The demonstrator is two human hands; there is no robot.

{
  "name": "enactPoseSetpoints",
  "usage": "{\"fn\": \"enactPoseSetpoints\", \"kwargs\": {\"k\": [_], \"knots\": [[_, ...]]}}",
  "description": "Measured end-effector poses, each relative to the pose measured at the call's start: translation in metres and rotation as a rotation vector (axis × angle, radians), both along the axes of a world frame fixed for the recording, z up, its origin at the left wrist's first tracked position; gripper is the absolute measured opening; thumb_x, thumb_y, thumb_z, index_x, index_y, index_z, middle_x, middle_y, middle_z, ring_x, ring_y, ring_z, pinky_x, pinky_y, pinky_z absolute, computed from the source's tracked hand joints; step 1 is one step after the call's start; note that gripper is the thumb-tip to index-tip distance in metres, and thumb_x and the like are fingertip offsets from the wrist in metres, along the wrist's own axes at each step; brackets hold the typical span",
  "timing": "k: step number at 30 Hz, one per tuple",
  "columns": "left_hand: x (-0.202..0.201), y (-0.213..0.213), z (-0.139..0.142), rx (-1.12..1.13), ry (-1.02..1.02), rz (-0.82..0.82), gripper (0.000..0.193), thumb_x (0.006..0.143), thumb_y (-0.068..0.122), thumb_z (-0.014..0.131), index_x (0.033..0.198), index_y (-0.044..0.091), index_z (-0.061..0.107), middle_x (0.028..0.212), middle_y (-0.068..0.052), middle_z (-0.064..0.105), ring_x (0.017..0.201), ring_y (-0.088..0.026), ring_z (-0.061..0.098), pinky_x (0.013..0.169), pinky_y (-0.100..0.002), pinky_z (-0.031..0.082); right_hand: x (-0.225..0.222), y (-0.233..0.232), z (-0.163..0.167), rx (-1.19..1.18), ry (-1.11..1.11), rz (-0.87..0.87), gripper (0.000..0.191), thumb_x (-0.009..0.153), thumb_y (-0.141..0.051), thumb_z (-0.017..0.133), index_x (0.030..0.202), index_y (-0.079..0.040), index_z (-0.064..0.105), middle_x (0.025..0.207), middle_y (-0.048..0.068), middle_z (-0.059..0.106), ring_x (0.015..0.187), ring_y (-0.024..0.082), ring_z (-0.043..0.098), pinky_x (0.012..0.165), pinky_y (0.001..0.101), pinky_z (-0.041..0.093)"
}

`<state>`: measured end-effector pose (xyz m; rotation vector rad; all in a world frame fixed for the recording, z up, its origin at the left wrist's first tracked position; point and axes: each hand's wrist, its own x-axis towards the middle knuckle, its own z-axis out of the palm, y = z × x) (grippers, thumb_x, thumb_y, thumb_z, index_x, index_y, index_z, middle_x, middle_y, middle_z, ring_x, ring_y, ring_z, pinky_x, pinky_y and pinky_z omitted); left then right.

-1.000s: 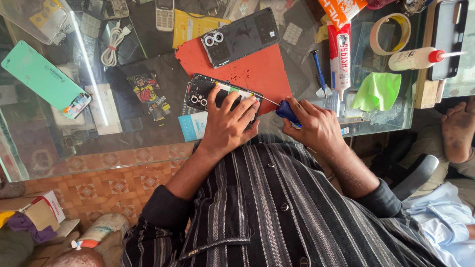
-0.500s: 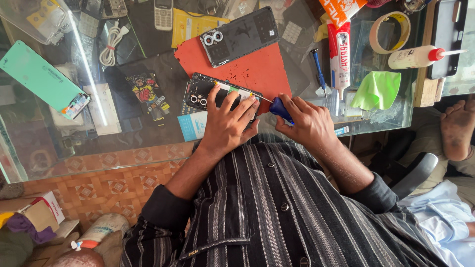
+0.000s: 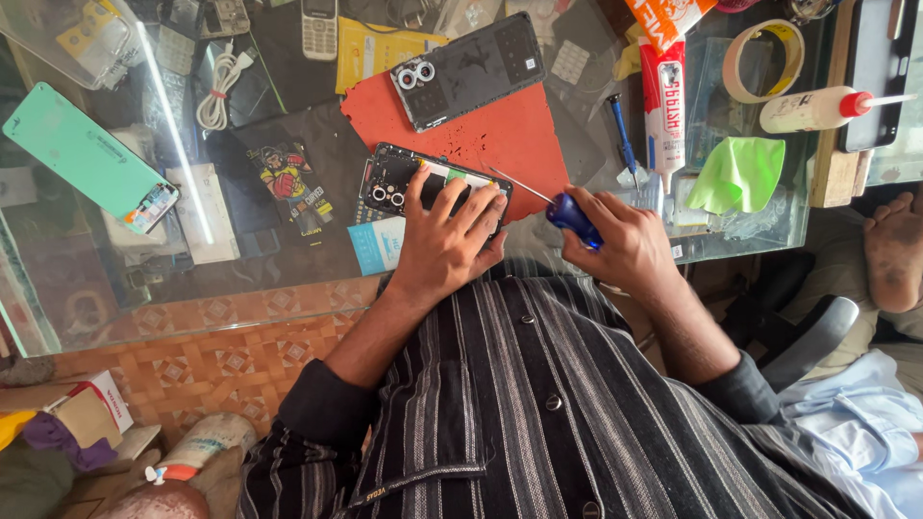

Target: The person repairs a disassembled smartphone at a glass workbench. They first handle small components by hand, then use a blue-handled screwdriver to repeatedly unscrew screws from the phone's internal frame, repositioning the phone in their left hand to reach different screws.

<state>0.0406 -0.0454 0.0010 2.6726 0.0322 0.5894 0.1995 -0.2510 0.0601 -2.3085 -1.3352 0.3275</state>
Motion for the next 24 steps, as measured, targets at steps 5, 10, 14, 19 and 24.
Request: {"fn": "enactPoseSetpoints", "kwargs": {"k": [5, 10, 14, 19, 24], "knots": [[0.003, -0.002, -0.003, 0.031, -0.021, -0.011, 0.036, 0.093, 0.028, 0.076, 0.121, 0.006, 0.075, 0.129, 0.000, 0.064, 0.121, -0.026, 0.054, 0.116, -0.070, 0.030, -0.006, -0.022, 0.001, -0.082, -0.102, -0.028, 0.055, 0.081, -0.020, 0.076, 0.133, -0.007, 0.066, 0.088, 0.008, 0.065, 0.075, 0.029, 0.069, 0.065, 0.0421, 0.056], [0.006, -0.005, -0.005, 0.030, -0.026, -0.012, 0.036, 0.093, 0.028, 0.076, 0.121, 0.006, 0.075, 0.130, 0.000, 0.064, 0.120, -0.026, 0.054, 0.115, -0.070, 0.029, -0.004, -0.028, -0.004, -0.154, -0.181, -0.033, 0.053, 0.083, -0.026, 0.076, 0.132, -0.008, 0.067, 0.085, 0.006, 0.063, 0.073, 0.027, 0.069, 0.063, 0.0419, 0.056], [0.006, -0.005, -0.005, 0.028, -0.028, -0.016, 0.036, 0.092, 0.028, 0.075, 0.121, 0.006, 0.075, 0.130, 0.001, 0.064, 0.121, -0.025, 0.054, 0.115, -0.071, 0.029, -0.005, -0.022, -0.005, -0.169, -0.165, -0.046, 0.053, 0.084, -0.028, 0.077, 0.132, -0.009, 0.066, 0.087, 0.006, 0.064, 0.073, 0.028, 0.070, 0.063, 0.0425, 0.056], [0.005, -0.003, -0.006, 0.026, -0.030, -0.024, 0.037, 0.092, 0.028, 0.076, 0.121, 0.005, 0.075, 0.131, 0.000, 0.065, 0.121, -0.026, 0.054, 0.116, -0.071, 0.028, -0.005, -0.012, -0.001, -0.166, -0.161, -0.044, 0.052, 0.084, -0.027, 0.077, 0.132, -0.009, 0.065, 0.090, 0.006, 0.066, 0.075, 0.030, 0.070, 0.063, 0.0429, 0.056], [0.003, -0.002, -0.007, 0.021, -0.024, -0.028, 0.036, 0.092, 0.027, 0.075, 0.120, 0.005, 0.076, 0.136, 0.001, 0.065, 0.122, -0.025, 0.054, 0.117, -0.071, 0.027, -0.002, -0.010, 0.000, -0.175, -0.153, -0.048, 0.053, 0.083, -0.027, 0.077, 0.131, -0.009, 0.065, 0.091, 0.006, 0.068, 0.074, 0.030, 0.070, 0.061, 0.0426, 0.055]]}}
